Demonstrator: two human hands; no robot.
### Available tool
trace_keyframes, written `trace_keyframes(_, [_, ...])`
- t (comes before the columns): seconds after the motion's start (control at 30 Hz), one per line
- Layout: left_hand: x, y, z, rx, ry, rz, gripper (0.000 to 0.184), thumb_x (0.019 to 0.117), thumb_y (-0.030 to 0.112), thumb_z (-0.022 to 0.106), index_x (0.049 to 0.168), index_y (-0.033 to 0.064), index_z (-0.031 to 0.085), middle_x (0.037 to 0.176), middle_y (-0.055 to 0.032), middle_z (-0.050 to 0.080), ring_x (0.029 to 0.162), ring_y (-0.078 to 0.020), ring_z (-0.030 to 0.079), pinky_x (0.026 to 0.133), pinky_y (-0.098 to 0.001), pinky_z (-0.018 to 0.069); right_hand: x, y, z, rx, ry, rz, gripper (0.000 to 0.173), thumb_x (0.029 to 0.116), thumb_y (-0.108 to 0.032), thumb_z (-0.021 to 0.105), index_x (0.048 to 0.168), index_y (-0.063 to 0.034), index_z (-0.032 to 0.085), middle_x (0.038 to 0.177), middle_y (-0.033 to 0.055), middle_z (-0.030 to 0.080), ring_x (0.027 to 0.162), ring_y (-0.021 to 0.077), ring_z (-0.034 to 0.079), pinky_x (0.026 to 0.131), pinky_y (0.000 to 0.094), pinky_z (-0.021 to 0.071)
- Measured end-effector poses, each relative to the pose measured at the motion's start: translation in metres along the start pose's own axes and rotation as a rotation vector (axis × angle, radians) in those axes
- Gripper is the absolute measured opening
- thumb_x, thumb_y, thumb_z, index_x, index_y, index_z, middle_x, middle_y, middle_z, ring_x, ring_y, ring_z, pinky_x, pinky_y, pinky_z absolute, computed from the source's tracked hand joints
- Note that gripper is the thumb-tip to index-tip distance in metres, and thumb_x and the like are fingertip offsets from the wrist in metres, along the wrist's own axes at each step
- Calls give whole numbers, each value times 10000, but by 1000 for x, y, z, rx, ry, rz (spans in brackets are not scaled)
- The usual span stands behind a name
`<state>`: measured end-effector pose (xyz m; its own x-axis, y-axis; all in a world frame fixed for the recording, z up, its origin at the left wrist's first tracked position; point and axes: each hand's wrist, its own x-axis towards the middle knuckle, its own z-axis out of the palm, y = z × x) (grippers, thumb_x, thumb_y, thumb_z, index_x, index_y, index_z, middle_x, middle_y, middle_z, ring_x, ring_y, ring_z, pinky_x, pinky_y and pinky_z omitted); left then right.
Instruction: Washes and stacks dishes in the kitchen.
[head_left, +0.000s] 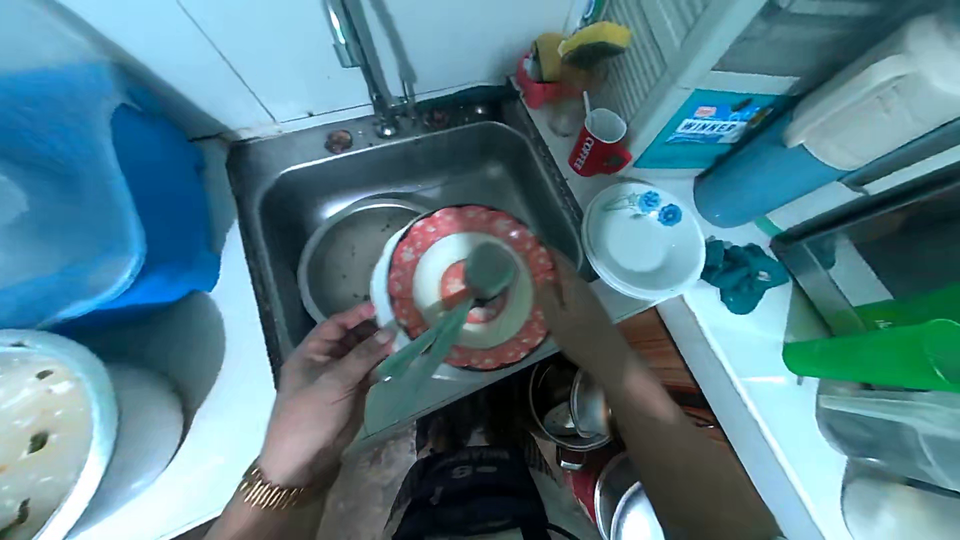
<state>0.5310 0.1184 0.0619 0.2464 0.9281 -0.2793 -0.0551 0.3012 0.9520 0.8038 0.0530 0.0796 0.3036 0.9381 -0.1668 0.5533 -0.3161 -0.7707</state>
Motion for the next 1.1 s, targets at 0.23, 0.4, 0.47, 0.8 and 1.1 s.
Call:
trace_keyframes(0.23, [75,-7,152,20,-353,-163,394,984,103,651,1366,78,561,1101,-96,681,887,-201,700,792,-401,622,-1,67,-121,-200,270,244,486,1104,-256,401,1553,-72,371,1280,255,633,1091,407,667,913,648,521])
trace_keyframes(0.4, [109,-21,227,45,-472,-223,411,1001,78,618,1401,58,523,1141,-139,670,841,-202,698,743,-351,608,15,128,-158,-122,338,336,470,1091,-272,380,1523,-91,414,1279,221,639,1100,357,667,907,622,525])
trace_keyframes(0.47, [126,-27,247,40,-473,-260,408,989,59,635,1381,23,529,1106,-152,669,826,-207,706,734,-347,621,22,147,-164,-106,340,363,465,1092,-273,384,1515,-85,424,1281,218,638,1109,350,664,915,616,523])
trace_keyframes(0.8, [161,-34,277,184,-482,-252,414,978,59,652,1371,-2,538,1095,-162,653,809,-207,705,725,-343,625,44,182,-165,-90,331,434,456,1084,-308,401,1480,-89,463,1238,220,651,1052,373,672,865,641,518])
trace_keyframes(1.1, [172,-40,278,188,-521,-239,421,982,46,647,1390,20,546,1112,-160,692,813,-209,720,722,-355,628,52,174,-171,-323,268,518,432,1089,-297,407,1453,-73,463,1100,279,665,854,446,688,738,674,534])
